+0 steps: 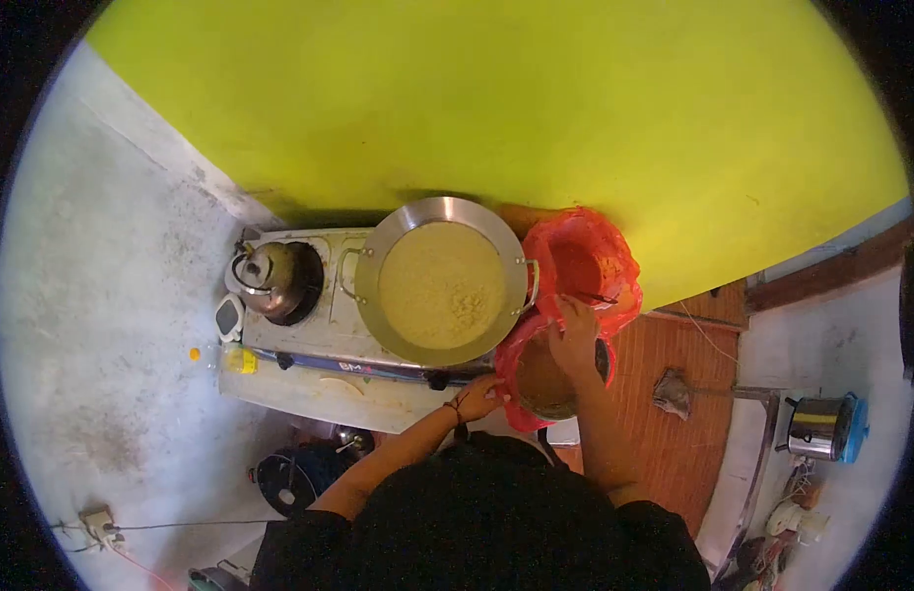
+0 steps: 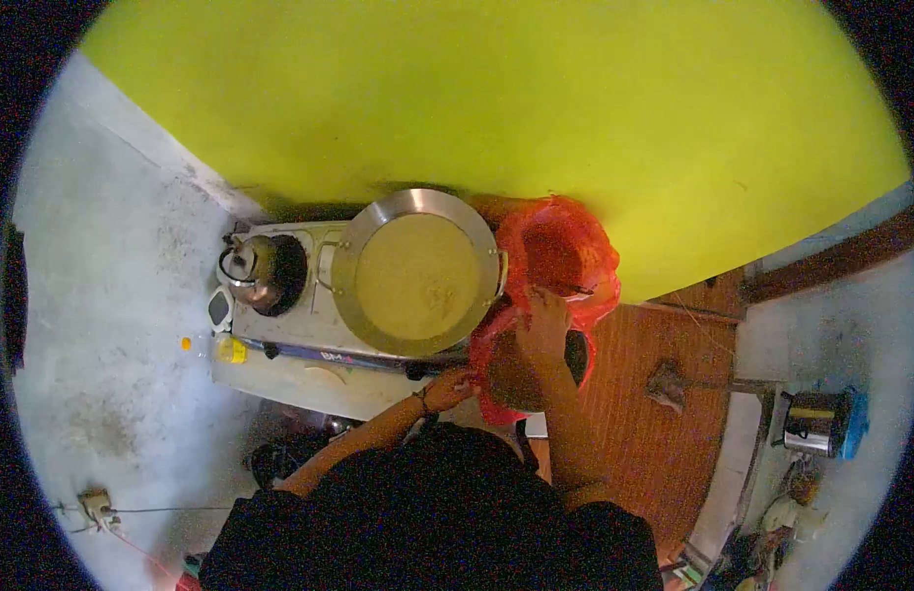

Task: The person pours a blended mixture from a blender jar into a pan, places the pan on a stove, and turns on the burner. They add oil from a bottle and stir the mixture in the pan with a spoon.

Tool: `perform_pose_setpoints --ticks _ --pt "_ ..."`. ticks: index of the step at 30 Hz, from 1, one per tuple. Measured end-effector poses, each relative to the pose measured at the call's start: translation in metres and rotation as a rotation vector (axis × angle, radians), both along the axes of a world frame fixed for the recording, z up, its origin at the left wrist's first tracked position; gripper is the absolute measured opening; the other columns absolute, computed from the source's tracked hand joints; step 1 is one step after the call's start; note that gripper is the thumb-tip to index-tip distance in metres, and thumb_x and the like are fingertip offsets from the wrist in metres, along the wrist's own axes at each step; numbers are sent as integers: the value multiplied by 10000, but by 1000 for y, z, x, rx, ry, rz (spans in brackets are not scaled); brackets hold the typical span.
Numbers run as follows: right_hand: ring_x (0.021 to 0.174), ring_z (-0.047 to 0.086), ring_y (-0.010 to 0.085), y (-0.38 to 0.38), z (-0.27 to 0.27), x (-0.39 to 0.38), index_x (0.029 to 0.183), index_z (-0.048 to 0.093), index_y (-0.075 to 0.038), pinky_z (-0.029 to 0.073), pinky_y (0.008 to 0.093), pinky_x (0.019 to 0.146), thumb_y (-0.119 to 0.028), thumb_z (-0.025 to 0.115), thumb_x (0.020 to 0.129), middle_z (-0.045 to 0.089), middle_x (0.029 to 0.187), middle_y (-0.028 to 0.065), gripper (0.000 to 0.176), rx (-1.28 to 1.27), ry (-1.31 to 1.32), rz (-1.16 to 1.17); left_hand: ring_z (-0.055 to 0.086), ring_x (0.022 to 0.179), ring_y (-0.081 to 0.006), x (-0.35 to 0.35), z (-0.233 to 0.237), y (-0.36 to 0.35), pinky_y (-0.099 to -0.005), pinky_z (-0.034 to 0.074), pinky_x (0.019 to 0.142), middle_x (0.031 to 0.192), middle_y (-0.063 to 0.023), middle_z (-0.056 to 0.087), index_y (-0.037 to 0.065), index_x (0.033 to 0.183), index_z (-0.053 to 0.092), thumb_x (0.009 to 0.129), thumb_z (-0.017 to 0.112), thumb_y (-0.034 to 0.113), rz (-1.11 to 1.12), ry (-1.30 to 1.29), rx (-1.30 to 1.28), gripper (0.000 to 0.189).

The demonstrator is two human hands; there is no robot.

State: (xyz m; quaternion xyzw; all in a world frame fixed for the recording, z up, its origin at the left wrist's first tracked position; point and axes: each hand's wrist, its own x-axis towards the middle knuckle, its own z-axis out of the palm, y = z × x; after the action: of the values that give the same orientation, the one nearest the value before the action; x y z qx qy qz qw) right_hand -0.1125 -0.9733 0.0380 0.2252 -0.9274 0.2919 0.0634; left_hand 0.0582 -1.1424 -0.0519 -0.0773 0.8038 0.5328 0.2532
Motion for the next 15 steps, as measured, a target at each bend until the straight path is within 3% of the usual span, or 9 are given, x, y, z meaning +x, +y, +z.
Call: perform_pose_setpoints --ticks 4,7,10,13,15 --pt "1107 467 370 -14 7 -4 1194 540 -47 365 516 919 -162 618 780 527 1178 170 436 -98 24 38 577 1099 -273 8 43 -15 -378 466 921 1218 -160 583 28 1244 546 822 665 375 88 -133 93 559" --pt "1075 490 380 -28 19 2 1194 532 -27 383 501 911 -132 618 771 542 1153 184 444 -80 38 63 604 1044 -269 26 19 -24 -370 473 906 1212 -162 586 30 1227 557 826 665 346 198 -176 98 521" --pt "1014 527 389 -38 15 6 1158 558 -11 418 483 872 -100 617 766 572 1088 203 406 -147 81 54 636 947 -244 45 -8 -44 -349 501 827 1126 -141 633 33 1198 577 823 667 327 273 -38 65 485" --pt "950 553 397 -43 19 4 1103 587 16 443 470 832 -71 612 763 589 1030 226 351 -166 52 37 649 807 -200 58 -11 -78 -322 517 710 993 -114 676 31 1105 628 818 670 315 374 -183 112 406" --pt "915 562 399 -44 17 2 1086 603 15 451 465 814 -53 611 762 595 982 230 330 -172 48 12 635 719 -176 67 -6 -104 -309 508 647 893 -92 682 34 1037 653 814 671 288 546 -171 0 339"
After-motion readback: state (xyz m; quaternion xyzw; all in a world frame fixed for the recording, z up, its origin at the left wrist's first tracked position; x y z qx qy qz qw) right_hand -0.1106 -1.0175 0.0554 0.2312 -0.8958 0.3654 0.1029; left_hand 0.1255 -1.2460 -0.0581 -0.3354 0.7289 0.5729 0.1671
